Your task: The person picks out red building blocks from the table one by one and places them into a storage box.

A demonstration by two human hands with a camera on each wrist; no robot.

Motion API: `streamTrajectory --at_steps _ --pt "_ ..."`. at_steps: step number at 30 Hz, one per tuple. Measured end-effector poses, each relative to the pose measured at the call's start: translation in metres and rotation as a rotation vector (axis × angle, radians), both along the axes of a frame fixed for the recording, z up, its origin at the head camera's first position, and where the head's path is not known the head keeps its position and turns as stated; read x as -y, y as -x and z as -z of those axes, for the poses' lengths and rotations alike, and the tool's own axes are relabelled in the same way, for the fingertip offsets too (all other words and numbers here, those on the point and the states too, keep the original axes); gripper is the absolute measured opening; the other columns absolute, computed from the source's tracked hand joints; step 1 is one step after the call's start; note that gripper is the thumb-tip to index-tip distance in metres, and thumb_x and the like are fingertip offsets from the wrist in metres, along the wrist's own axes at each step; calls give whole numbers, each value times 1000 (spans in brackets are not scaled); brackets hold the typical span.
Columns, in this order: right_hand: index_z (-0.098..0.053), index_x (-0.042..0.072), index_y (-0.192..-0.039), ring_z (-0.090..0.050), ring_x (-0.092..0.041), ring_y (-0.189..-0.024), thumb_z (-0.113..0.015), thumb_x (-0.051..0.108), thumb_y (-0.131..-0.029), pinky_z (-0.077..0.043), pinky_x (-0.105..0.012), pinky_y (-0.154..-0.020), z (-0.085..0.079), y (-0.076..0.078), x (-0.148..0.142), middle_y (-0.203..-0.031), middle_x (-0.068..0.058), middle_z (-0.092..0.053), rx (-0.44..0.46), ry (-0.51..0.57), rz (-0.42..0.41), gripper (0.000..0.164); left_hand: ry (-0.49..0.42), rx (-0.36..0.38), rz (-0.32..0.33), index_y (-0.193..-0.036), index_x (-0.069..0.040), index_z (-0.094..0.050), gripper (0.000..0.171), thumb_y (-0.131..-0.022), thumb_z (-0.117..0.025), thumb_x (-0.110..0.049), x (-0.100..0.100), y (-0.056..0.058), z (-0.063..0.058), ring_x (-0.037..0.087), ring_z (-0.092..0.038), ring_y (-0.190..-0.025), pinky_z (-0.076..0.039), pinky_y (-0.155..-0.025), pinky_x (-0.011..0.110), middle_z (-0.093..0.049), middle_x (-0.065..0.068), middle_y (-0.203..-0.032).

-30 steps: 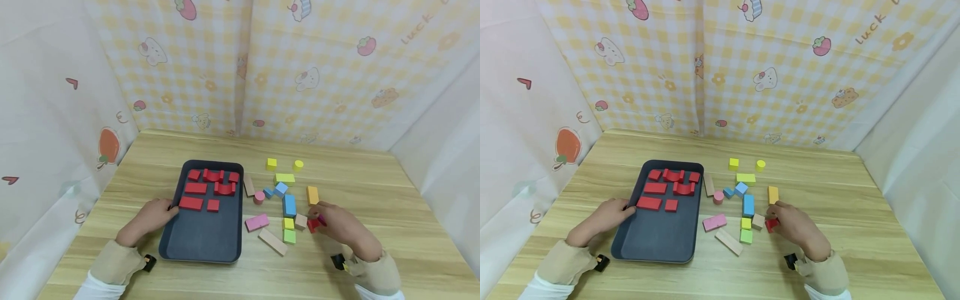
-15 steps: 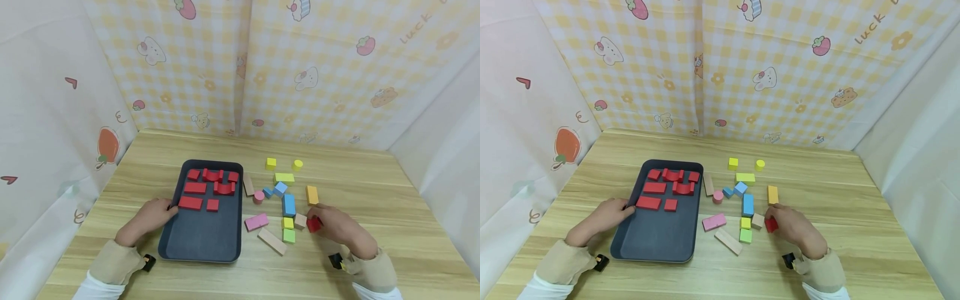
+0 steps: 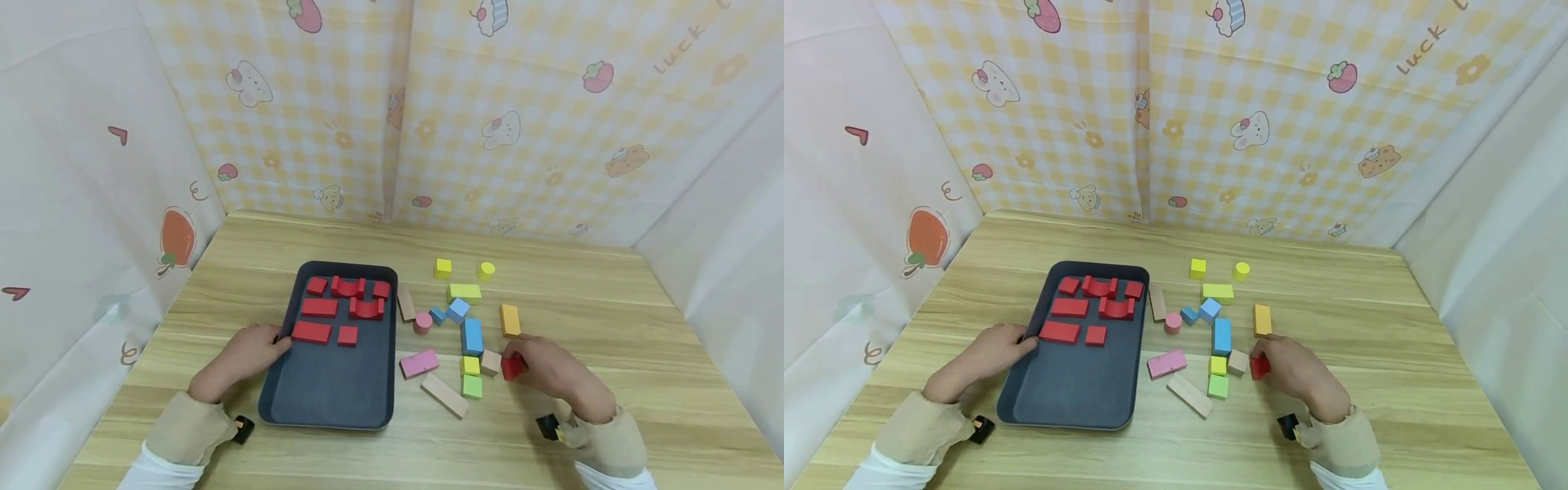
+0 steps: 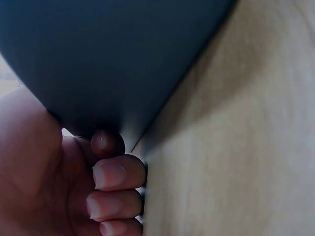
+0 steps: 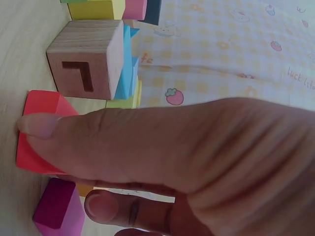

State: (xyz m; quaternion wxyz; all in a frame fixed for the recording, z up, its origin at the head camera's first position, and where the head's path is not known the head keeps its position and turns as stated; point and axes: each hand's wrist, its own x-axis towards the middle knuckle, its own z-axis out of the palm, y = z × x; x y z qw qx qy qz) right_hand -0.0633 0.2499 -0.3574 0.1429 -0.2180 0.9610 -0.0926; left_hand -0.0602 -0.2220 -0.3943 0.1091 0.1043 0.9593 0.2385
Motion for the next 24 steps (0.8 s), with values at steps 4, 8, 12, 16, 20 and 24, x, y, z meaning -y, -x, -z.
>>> streamTrajectory --at_steps 4,8,12,16,20,24 --pt "-63 12 -88 -49 -14 -73 -75 2 -68 -46 -32 -64 -2 -1 0 -83 2 -57 -11 4 -5 26 1 2 -3 -64 -13 -52 28 -89 -46 -21 1 -1 0 15 -40 -53 -33 -50 30 -42 -1 -55" --pt "-63 12 -88 -48 -13 -71 -76 4 -67 -46 -31 -64 -3 -1 0 -82 2 -57 -21 6 -8 26 -1 0 -6 -64 -13 -52 27 -89 -46 -21 1 -2 1 15 -40 -53 -33 -51 30 -42 -1 -55" --pt "-64 11 -88 -47 -12 -69 -77 6 -68 -45 -30 -62 -5 -1 1 -81 3 -56 -37 -10 -18 25 3 0 -6 -62 -13 -50 29 -90 -46 -21 1 -2 3 15 -39 -52 -33 -50 30 -41 -1 -55" --pt "-64 10 -90 -46 -11 -68 -77 8 -69 -45 -30 -62 -7 -2 2 -80 3 -55 -63 -23 -29 24 2 2 -5 -62 -13 -49 30 -90 -45 -21 0 -2 4 15 -39 -53 -33 -51 30 -41 -1 -55" --pt "-65 10 -90 -46 -11 -67 -77 10 -69 -45 -30 -61 -12 -3 4 -80 2 -56 -82 -25 -31 24 -8 -5 0 -61 -14 -47 30 -90 -44 -21 0 0 2 15 -38 -51 -32 -50 30 -40 -1 -54" --pt "-65 11 -89 -46 -11 -66 -77 11 -69 -46 -30 -61 -17 -3 7 -79 2 -56 -93 -18 -36 23 -10 -6 0 -61 -14 -47 30 -90 -45 -21 0 0 1 15 -37 -51 -32 -50 30 -40 -1 -54"
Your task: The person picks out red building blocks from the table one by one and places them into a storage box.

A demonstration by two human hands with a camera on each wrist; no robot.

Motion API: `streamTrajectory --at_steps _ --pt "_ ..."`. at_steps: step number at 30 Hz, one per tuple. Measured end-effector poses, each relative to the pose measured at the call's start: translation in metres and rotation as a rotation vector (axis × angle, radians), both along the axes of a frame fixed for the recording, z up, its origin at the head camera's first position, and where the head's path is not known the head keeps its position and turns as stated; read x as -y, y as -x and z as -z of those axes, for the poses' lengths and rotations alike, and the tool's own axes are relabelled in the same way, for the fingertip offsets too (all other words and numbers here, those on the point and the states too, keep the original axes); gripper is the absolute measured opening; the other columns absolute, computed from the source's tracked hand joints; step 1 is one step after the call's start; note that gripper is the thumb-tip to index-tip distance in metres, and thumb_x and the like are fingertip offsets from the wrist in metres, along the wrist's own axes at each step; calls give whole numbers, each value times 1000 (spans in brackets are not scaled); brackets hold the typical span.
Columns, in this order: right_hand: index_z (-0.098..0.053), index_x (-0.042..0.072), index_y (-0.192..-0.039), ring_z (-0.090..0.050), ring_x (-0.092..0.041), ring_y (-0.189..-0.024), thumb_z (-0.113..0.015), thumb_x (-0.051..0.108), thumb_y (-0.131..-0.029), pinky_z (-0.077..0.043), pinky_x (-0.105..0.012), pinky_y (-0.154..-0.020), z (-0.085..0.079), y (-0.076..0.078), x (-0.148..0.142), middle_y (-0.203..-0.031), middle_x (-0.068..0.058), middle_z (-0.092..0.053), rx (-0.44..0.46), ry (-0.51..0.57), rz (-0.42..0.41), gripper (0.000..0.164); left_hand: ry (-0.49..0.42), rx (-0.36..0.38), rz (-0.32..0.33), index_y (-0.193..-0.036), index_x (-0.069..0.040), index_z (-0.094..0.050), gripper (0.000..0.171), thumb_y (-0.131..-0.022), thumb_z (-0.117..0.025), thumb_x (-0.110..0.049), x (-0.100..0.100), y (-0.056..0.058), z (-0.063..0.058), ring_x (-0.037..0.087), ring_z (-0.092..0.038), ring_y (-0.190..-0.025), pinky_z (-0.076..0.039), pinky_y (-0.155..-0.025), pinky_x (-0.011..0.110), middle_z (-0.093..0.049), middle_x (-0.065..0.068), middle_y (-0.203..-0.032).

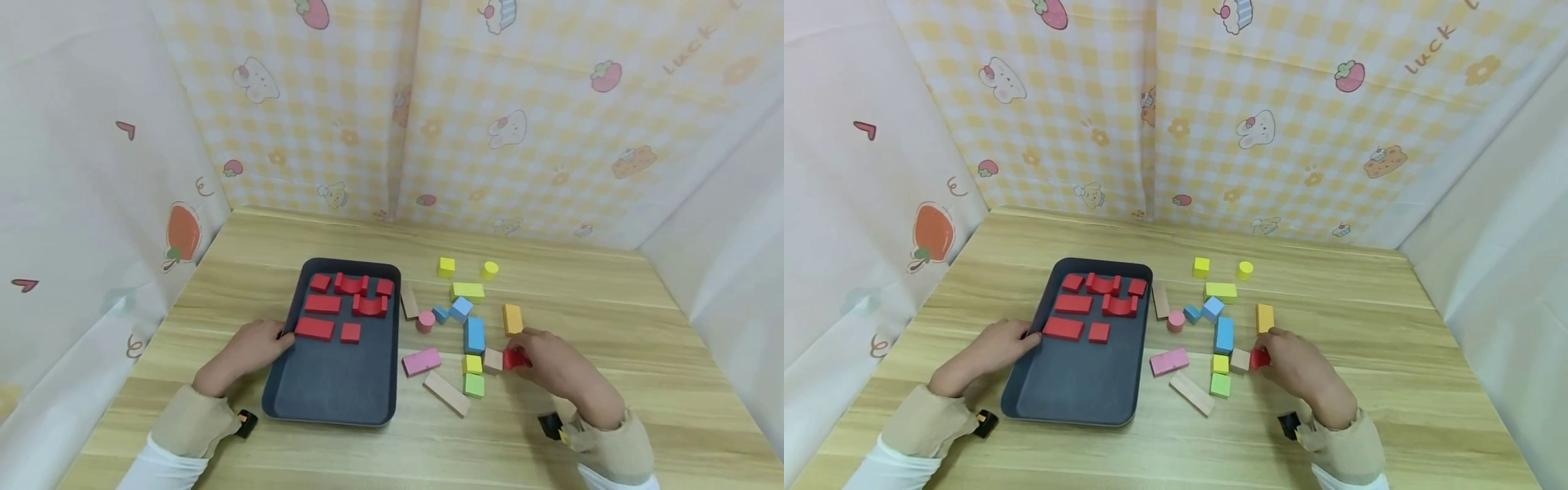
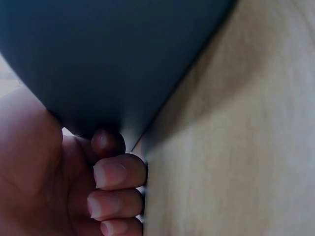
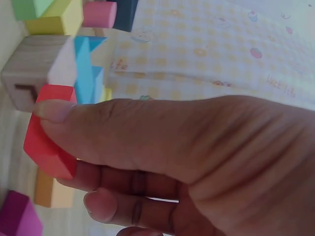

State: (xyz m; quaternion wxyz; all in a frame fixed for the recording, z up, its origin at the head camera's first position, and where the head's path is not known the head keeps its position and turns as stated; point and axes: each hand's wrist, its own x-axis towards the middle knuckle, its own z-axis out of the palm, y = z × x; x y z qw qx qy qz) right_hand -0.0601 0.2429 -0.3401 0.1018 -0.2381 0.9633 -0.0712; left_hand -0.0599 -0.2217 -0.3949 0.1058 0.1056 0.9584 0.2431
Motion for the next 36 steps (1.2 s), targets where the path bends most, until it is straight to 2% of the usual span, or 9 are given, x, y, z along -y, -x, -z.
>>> streamTrajectory --at_steps 8,15,22,28,36 --pt "-64 14 -87 -47 -8 -64 -77 13 -70 -44 -25 -58 -11 0 10 -78 5 -54 -54 21 -33 21 3 11 -5 -63 -14 -50 29 -90 -45 -21 0 0 -1 16 -39 -54 -33 -52 30 -41 0 -56" --pt "-67 10 -93 -50 -8 -66 -75 19 -73 -46 -27 -61 -21 6 31 -83 4 -59 -93 29 -109 23 -3 9 -6 -63 -14 -51 29 -91 -45 -21 0 -1 -2 15 -39 -53 -33 -51 30 -41 0 -55" --pt "-67 13 -92 -47 -3 -62 -74 23 -75 -45 -23 -57 -26 10 51 -84 5 -58 -127 25 -183 22 -5 2 -1 -62 -14 -50 29 -91 -45 -21 -1 0 -1 14 -38 -51 -33 -49 30 -41 -1 -54" --pt "-66 11 -94 -47 -5 -63 -75 26 -74 -45 -22 -57 -29 14 67 -84 6 -55 -179 20 -246 26 -5 0 0 -62 -14 -50 30 -91 -45 -21 0 0 0 15 -38 -51 -33 -50 30 -41 -1 -54" --pt "-67 10 -98 -45 -9 -65 -74 28 -74 -44 -23 -56 -34 17 91 -80 4 -53 -179 -22 -283 31 -8 -7 -4 -62 -14 -51 30 -91 -45 -21 0 0 2 15 -38 -51 -33 -50 30 -41 -1 -55"
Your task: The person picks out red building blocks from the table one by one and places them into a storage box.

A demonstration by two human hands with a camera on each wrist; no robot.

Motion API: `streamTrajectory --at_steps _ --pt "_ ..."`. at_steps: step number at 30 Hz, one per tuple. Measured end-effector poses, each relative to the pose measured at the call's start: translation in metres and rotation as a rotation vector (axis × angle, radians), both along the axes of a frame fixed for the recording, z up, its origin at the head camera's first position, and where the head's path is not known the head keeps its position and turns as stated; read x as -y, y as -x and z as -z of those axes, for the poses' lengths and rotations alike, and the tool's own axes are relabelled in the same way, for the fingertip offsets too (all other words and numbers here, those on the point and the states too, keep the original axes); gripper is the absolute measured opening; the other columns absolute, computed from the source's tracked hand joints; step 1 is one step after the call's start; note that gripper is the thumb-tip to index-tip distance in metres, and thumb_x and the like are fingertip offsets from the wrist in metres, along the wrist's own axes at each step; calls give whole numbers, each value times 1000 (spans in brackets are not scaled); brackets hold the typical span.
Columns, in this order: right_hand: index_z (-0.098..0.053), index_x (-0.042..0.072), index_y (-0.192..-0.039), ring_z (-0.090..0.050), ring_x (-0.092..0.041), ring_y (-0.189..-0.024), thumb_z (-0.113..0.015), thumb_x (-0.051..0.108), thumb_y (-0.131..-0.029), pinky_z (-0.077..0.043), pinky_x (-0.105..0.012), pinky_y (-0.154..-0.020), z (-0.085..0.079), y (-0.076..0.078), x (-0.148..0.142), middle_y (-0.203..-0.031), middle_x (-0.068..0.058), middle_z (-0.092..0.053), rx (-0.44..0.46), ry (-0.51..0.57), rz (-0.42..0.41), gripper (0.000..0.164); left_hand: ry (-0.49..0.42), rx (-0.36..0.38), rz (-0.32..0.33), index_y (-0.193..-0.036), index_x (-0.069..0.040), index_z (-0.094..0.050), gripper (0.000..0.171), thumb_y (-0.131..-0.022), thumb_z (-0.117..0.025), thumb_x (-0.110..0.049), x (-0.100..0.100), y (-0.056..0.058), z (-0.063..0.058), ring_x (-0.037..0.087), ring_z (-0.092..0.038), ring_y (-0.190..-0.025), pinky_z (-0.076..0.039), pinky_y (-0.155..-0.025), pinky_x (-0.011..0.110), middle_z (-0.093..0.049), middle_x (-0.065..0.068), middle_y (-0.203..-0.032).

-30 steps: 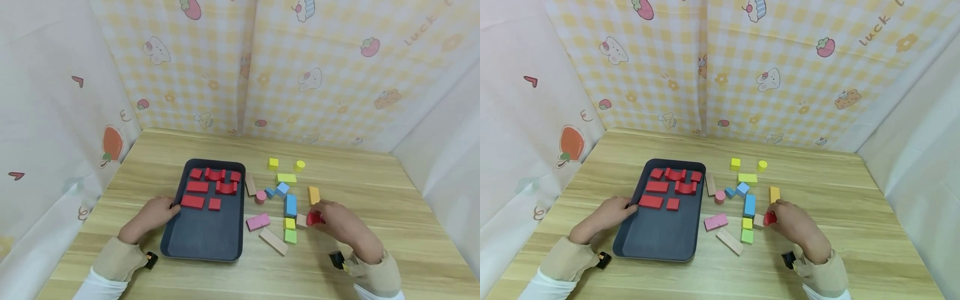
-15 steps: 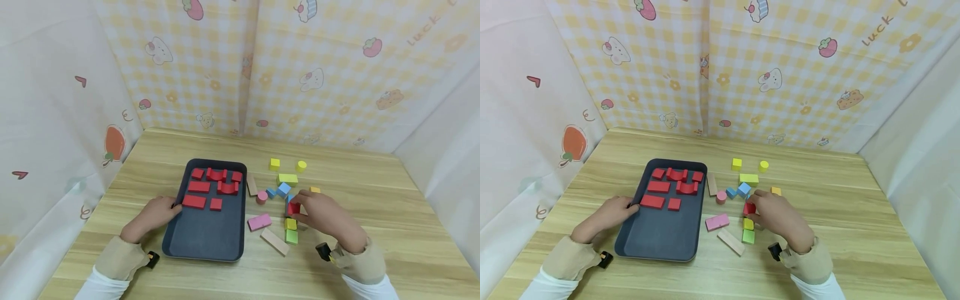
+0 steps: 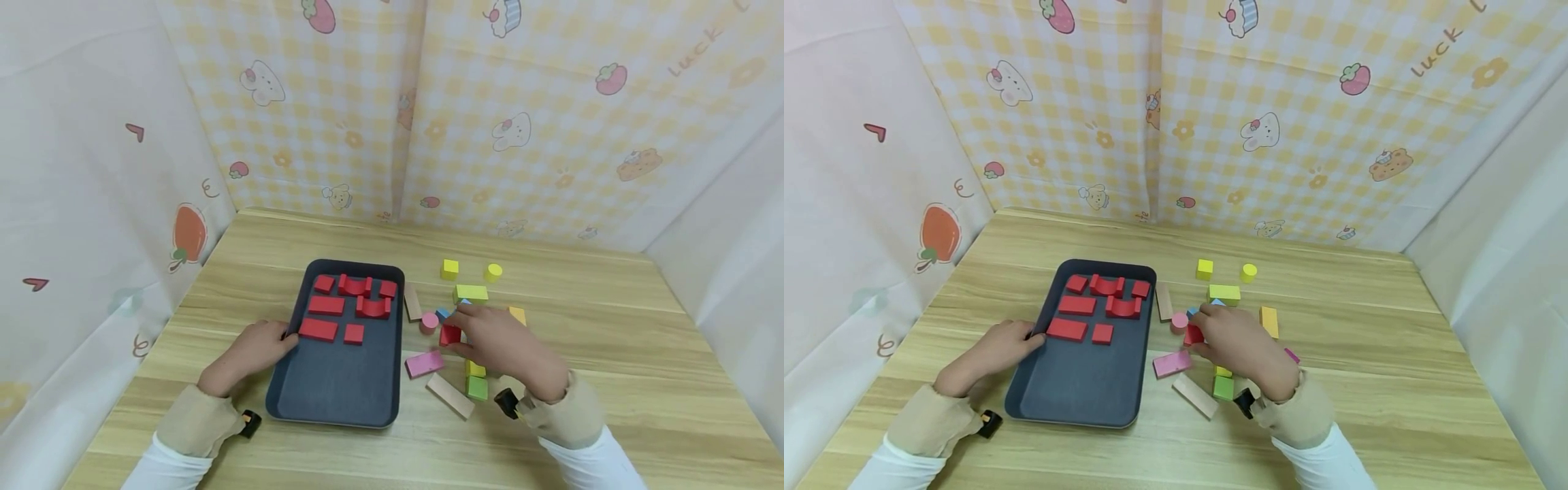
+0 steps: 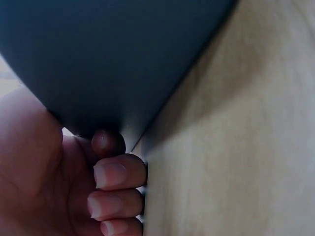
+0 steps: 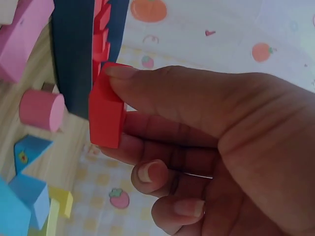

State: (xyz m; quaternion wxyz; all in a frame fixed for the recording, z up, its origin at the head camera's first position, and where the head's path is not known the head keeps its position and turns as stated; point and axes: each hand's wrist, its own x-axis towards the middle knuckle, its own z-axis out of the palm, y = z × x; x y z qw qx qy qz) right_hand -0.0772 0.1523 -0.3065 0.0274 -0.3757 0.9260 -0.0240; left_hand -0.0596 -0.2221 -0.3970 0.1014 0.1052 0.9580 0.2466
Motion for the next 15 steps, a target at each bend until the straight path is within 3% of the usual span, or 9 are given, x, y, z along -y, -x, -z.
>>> streamTrajectory --at_steps 8,15 --pt "-67 13 -99 -47 -7 -66 -75 29 -74 -44 -22 -56 1 4 22 -81 5 -55 -52 12 -40 31 0 -1 -3 -62 -14 -50 30 -91 -46 -21 1 -1 -1 15 -38 -51 -33 -49 30 -41 -1 -54" --pt "-68 14 -99 -49 -6 -68 -72 28 -77 -46 -23 -62 3 9 43 -84 6 -58 -12 44 -76 27 -2 -7 1 -61 -15 -49 30 -90 -45 -20 0 0 0 14 -37 -49 -32 -49 29 -40 -2 -54"
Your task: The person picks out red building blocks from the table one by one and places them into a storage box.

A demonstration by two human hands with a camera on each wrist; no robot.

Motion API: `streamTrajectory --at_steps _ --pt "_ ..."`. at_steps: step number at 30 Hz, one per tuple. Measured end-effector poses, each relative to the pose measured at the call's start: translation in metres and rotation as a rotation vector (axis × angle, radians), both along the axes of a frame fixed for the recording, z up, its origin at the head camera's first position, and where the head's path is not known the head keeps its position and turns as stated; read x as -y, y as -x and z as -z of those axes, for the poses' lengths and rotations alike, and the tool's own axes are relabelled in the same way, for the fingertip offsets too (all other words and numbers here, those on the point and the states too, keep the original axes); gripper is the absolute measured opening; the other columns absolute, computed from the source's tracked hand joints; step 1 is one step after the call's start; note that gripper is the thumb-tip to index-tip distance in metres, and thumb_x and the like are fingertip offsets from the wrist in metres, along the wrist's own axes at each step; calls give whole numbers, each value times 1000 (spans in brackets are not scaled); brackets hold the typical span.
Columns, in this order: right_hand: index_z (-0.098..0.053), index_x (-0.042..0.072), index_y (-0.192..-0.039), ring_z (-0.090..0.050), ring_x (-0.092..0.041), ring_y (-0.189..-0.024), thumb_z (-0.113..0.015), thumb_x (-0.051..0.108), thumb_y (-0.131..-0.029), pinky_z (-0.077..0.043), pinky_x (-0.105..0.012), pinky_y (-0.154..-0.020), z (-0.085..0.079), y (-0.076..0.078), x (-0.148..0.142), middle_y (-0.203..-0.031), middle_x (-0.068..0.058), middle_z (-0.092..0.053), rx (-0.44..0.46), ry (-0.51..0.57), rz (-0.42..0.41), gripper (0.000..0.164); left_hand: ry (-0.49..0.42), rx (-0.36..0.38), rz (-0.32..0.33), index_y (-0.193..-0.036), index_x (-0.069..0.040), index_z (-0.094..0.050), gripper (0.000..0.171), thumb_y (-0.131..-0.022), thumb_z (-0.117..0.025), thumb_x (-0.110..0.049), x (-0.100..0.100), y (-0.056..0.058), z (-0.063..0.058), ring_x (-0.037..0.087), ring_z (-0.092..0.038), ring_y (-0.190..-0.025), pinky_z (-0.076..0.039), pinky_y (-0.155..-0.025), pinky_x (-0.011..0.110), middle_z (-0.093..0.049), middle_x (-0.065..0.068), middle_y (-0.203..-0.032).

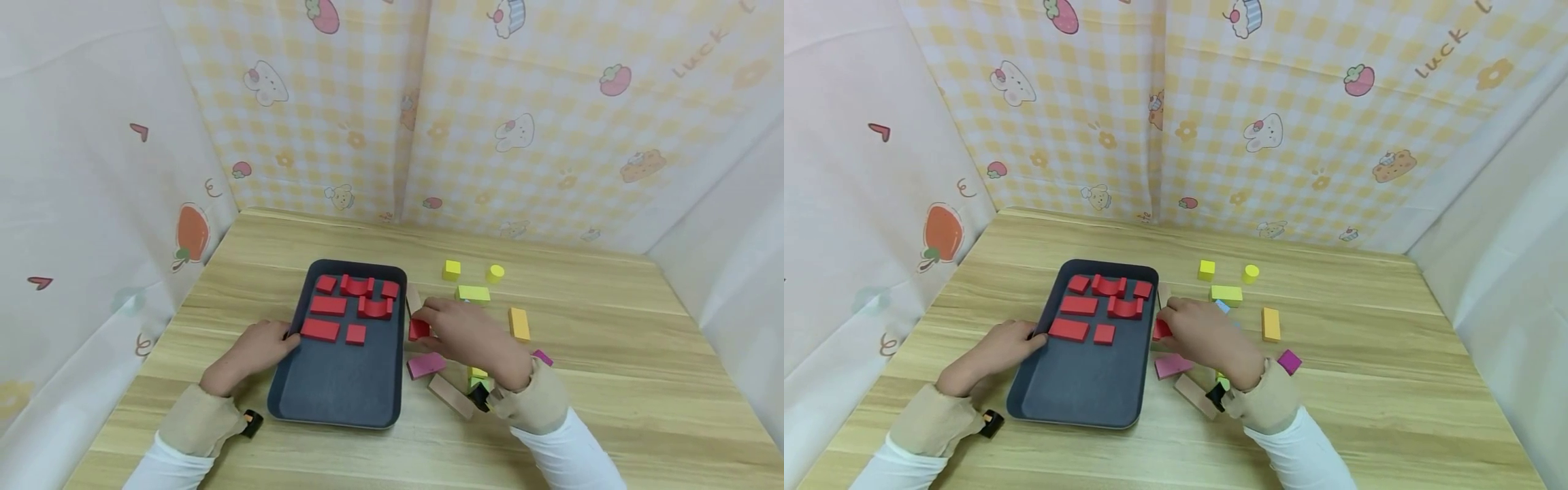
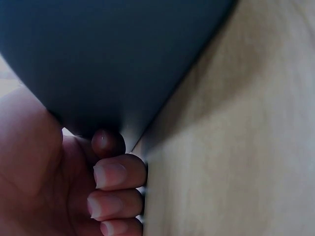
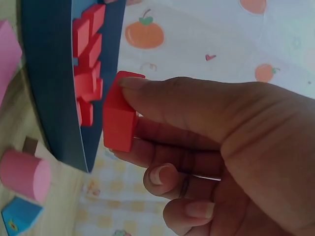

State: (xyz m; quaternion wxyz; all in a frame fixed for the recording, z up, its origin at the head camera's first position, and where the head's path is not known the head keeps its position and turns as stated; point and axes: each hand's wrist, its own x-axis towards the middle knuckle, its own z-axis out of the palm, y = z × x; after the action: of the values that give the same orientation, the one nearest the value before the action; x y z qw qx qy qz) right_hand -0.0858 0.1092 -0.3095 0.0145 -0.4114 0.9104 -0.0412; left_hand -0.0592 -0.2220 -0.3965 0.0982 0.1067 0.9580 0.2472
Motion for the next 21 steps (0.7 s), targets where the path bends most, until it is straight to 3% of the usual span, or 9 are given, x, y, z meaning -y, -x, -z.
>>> streamTrajectory --at_steps 10,21 --pt "-67 12 -103 -49 -7 -69 -69 34 -80 -44 -21 -58 8 1 21 -85 2 -58 -48 -54 -81 32 -2 4 -7 -60 -15 -47 31 -90 -45 -20 0 0 0 14 -36 -48 -31 -48 29 -40 -1 -53" --pt "-66 14 -103 -48 -8 -68 -66 37 -82 -46 -24 -57 27 9 39 -88 1 -60 -28 -125 -74 31 7 5 -9 -60 -15 -48 31 -90 -45 -22 0 1 2 14 -38 -48 -32 -48 29 -40 -1 -53"
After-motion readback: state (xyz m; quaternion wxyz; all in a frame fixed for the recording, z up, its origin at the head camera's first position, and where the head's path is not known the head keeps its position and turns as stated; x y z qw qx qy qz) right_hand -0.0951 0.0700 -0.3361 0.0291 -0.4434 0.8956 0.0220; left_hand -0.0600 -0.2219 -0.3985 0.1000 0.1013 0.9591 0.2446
